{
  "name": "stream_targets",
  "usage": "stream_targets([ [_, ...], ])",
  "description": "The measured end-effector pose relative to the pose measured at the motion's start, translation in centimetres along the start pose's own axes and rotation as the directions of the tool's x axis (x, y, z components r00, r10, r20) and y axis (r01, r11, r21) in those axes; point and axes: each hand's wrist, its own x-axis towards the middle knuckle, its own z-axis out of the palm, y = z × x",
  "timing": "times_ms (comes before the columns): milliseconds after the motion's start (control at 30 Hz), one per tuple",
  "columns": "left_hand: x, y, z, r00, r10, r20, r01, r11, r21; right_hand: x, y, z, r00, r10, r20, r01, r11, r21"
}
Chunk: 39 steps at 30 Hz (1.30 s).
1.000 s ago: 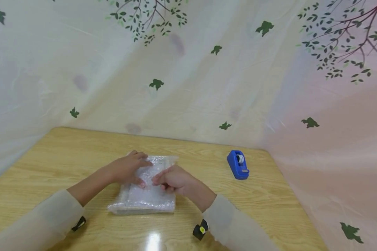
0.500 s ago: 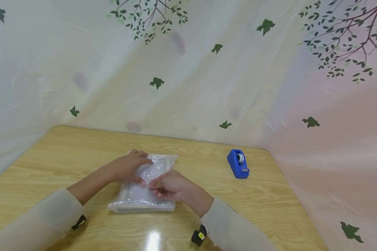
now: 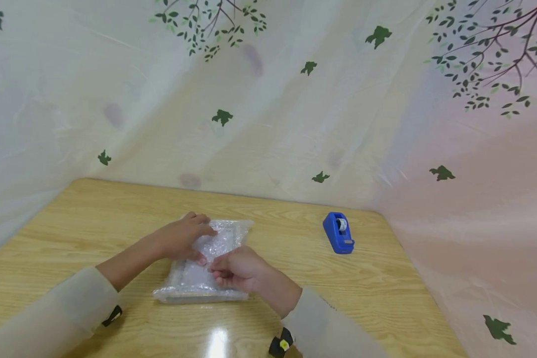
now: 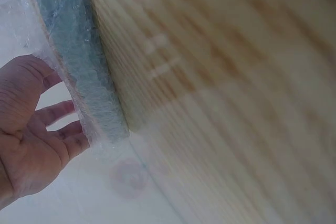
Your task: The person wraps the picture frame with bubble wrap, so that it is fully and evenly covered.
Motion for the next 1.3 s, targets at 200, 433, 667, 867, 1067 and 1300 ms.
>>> stream_targets([
  [200,0.12,-0.04,0.17,0.999,0.047,-0.021,-0.047,0.999,0.010,-0.08,0.13,0.15,1.000,-0.001,-0.011,0.001,1.000,0.009],
  [433,0.28,-0.02,0.15,0.998,0.060,-0.021,-0.060,0.998,0.014,0.19,0.21,0.13,0.999,0.033,-0.017,-0.032,0.999,0.026],
  [667,0.25,0.30,-0.25,0.999,0.052,-0.005,-0.052,0.999,0.013,0.42,0.12,0.30,0.997,0.051,-0.055,-0.051,0.999,0.011],
  [867,0.20,0.42,-0.29,0.998,0.062,0.000,-0.062,0.998,0.010,0.56,0.02,0.39,0.994,0.073,-0.085,-0.072,0.997,0.011],
  [1067,0.25,0.34,-0.26,0.999,0.048,0.002,-0.048,0.999,0.000,0.49,0.07,0.35,0.994,0.080,-0.078,-0.079,0.997,0.013],
  [1300,0.22,0.45,-0.17,1.000,0.018,0.017,-0.017,0.998,-0.060,0.43,0.11,0.19,0.995,0.084,-0.058,-0.084,0.996,0.011],
])
